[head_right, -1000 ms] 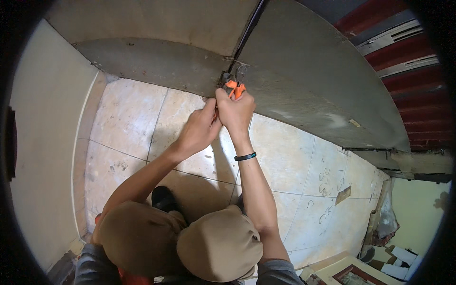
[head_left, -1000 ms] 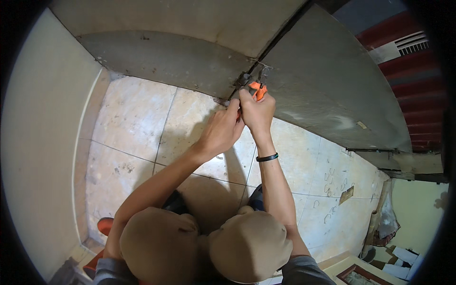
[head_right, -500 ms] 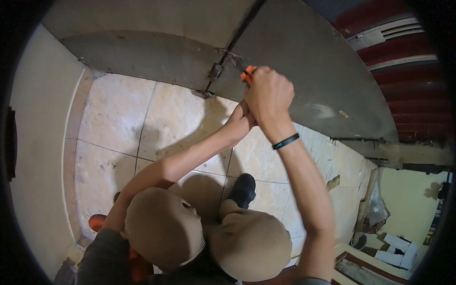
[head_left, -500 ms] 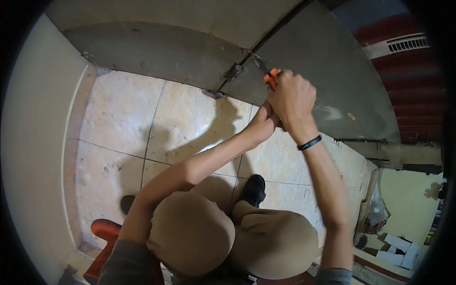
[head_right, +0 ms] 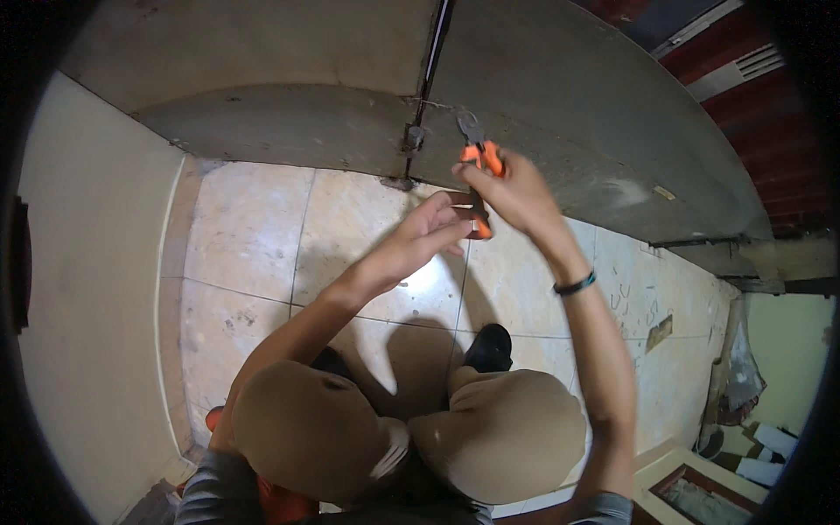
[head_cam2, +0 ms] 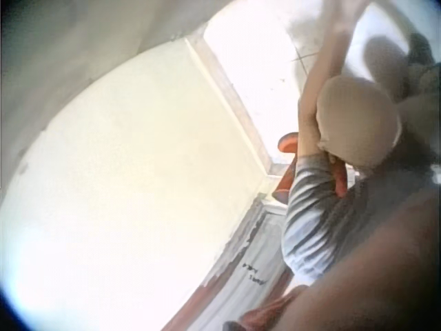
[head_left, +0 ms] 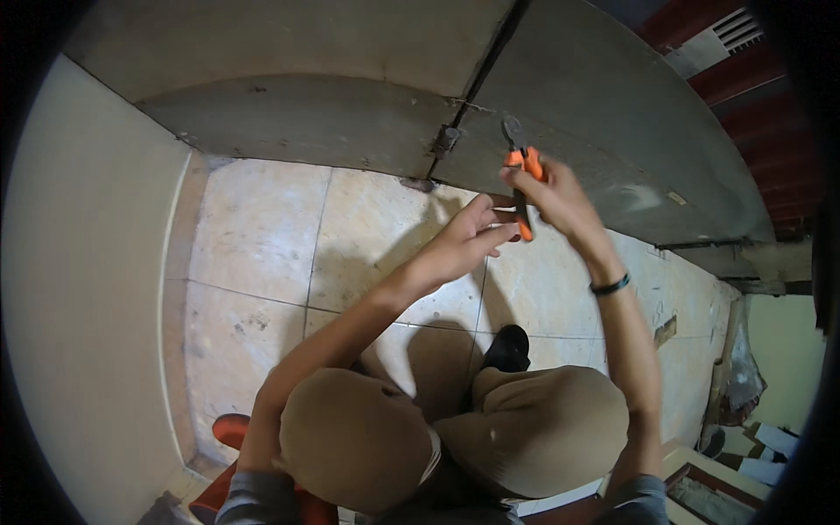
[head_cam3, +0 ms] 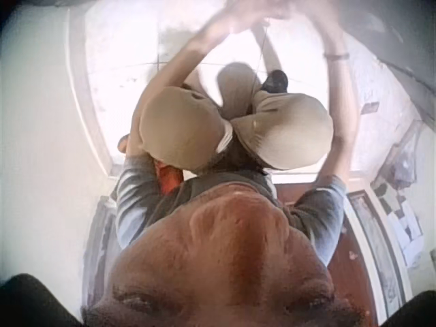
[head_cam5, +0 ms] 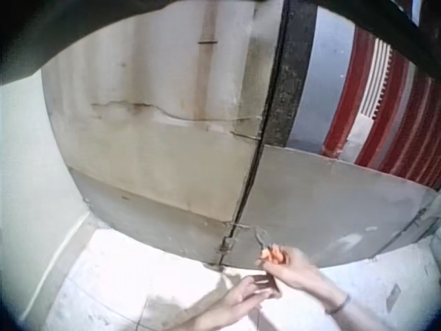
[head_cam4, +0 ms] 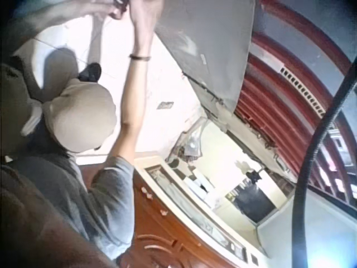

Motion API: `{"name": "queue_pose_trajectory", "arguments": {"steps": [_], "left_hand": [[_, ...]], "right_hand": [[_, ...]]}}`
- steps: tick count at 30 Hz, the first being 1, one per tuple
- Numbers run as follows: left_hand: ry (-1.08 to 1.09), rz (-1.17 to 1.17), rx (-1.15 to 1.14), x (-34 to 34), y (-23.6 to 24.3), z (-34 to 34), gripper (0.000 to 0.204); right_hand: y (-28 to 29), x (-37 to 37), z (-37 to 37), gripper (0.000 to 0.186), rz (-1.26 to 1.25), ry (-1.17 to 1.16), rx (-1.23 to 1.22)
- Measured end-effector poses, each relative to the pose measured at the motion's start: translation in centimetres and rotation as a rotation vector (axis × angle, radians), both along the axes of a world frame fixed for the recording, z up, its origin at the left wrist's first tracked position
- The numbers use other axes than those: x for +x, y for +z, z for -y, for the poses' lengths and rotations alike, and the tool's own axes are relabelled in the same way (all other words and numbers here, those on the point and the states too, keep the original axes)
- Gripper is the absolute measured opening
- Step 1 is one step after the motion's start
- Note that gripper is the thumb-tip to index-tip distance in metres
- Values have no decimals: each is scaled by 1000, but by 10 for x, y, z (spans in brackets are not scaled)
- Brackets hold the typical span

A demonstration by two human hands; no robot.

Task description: The person uses pliers to manipulate a wire or pin on a door hinge while sitting on the floor.

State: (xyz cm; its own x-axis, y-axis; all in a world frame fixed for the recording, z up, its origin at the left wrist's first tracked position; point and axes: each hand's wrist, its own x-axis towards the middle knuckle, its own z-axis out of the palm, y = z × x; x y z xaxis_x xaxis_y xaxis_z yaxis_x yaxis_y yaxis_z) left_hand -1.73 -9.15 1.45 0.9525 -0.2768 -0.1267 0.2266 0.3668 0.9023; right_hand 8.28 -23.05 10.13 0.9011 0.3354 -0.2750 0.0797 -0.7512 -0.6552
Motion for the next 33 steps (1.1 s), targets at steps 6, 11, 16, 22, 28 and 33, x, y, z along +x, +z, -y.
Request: {"name": "queue_pose_trajectory", "arguments": {"steps": [6, 11, 16, 22, 28, 33], "left_hand": [[240, 232, 597, -22, 3, -43, 37], [203, 118, 1130, -20, 59, -55, 36], [325, 352, 1263, -21, 58, -55, 35], [408, 599, 1621, -14, 68, -39, 41], [335, 656, 1706, -10, 81, -43, 50], [235, 700, 1750, -8, 88, -38, 56]], "right_hand": [[-64, -35, -38, 26, -617, -139, 991], [-93, -37, -56, 25, -714, -56, 1132], [-101, -32, -62, 28, -712, -22, 1186], [-89, -22, -67, 26, -726, -23, 1224], [-83, -24, -85, 30, -879, -50, 1463], [-99, -14, -88, 32, -1080, 164, 1723]]}}
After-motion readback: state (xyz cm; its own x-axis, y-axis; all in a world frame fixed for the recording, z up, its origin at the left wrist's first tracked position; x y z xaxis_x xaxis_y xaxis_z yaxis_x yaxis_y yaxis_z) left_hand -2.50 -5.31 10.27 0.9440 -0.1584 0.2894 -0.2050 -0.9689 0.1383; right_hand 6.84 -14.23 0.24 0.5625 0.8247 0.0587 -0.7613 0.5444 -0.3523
